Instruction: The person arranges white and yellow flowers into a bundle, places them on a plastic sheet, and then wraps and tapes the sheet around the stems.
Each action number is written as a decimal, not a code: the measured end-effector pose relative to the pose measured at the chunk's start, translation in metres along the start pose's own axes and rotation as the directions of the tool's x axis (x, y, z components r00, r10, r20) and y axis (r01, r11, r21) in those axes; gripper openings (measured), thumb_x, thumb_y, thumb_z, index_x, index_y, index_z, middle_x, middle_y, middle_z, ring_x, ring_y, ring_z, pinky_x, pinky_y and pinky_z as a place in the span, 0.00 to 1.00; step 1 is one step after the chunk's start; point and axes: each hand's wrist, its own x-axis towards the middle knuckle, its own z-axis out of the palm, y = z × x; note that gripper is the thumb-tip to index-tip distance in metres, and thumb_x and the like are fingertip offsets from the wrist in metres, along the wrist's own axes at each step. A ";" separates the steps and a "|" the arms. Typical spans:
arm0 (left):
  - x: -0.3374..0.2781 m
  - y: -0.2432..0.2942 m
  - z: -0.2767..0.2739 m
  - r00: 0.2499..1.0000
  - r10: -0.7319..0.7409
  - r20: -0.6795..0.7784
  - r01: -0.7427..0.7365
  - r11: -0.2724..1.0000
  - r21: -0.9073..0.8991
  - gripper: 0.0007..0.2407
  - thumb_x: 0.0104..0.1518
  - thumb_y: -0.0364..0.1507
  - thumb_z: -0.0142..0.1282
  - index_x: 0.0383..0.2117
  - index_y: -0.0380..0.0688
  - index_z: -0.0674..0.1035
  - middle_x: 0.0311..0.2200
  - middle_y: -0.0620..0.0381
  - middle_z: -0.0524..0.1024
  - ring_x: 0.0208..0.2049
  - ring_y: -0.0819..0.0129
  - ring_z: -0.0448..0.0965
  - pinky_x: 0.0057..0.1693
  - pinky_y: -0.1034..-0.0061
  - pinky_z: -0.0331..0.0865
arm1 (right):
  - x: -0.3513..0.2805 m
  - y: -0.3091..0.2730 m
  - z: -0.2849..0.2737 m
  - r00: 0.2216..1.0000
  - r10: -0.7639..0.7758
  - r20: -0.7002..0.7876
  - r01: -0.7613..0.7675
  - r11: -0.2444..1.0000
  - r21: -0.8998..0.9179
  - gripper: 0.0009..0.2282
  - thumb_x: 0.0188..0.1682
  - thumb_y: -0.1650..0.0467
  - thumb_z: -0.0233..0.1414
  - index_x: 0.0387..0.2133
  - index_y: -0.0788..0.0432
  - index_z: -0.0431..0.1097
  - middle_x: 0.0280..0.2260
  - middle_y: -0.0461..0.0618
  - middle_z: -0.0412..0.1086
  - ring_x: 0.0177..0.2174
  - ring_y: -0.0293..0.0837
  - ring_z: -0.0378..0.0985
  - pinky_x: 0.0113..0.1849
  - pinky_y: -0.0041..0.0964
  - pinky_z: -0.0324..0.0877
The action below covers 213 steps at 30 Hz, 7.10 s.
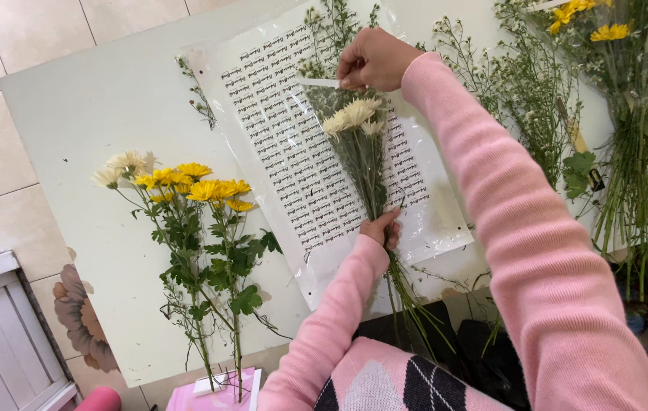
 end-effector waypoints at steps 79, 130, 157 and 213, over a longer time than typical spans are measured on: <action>0.007 0.005 0.008 0.632 0.612 -0.475 -0.401 0.783 0.475 0.10 0.48 0.29 0.73 0.35 0.49 0.86 0.23 0.64 0.82 0.25 0.77 0.75 0.37 0.80 0.73 | 0.003 0.002 -0.009 0.999 0.036 -0.018 -0.033 0.989 0.144 0.10 0.46 0.85 0.57 0.37 0.61 0.78 0.34 0.54 0.79 0.33 0.40 0.83 0.39 0.30 0.81; 0.038 -0.003 -0.009 0.678 0.655 -0.334 -0.049 0.494 0.868 0.06 0.57 0.43 0.61 0.34 0.65 0.86 0.31 0.68 0.84 0.41 0.67 0.85 0.52 0.69 0.77 | -0.118 0.172 0.275 0.697 0.404 -0.593 -0.216 0.906 0.363 0.03 0.44 0.68 0.61 0.30 0.48 0.82 0.27 0.48 0.79 0.34 0.53 0.83 0.37 0.46 0.77; 0.041 -0.023 0.006 0.582 0.667 -0.465 -0.289 0.705 0.648 0.03 0.54 0.36 0.67 0.30 0.58 0.88 0.23 0.58 0.83 0.31 0.64 0.85 0.39 0.70 0.77 | -0.118 0.183 0.271 0.729 0.527 -0.437 -0.047 0.675 0.737 0.07 0.40 0.71 0.67 0.32 0.55 0.82 0.32 0.51 0.81 0.36 0.38 0.81 0.39 0.36 0.76; 0.063 0.006 -0.033 0.825 0.471 -0.312 -0.105 0.670 0.735 0.08 0.49 0.40 0.69 0.35 0.67 0.88 0.32 0.68 0.86 0.42 0.63 0.85 0.54 0.69 0.79 | -0.114 0.157 0.247 0.622 0.659 -0.423 -0.240 0.675 0.698 0.12 0.31 0.76 0.68 0.26 0.59 0.72 0.23 0.50 0.78 0.21 0.40 0.80 0.20 0.27 0.74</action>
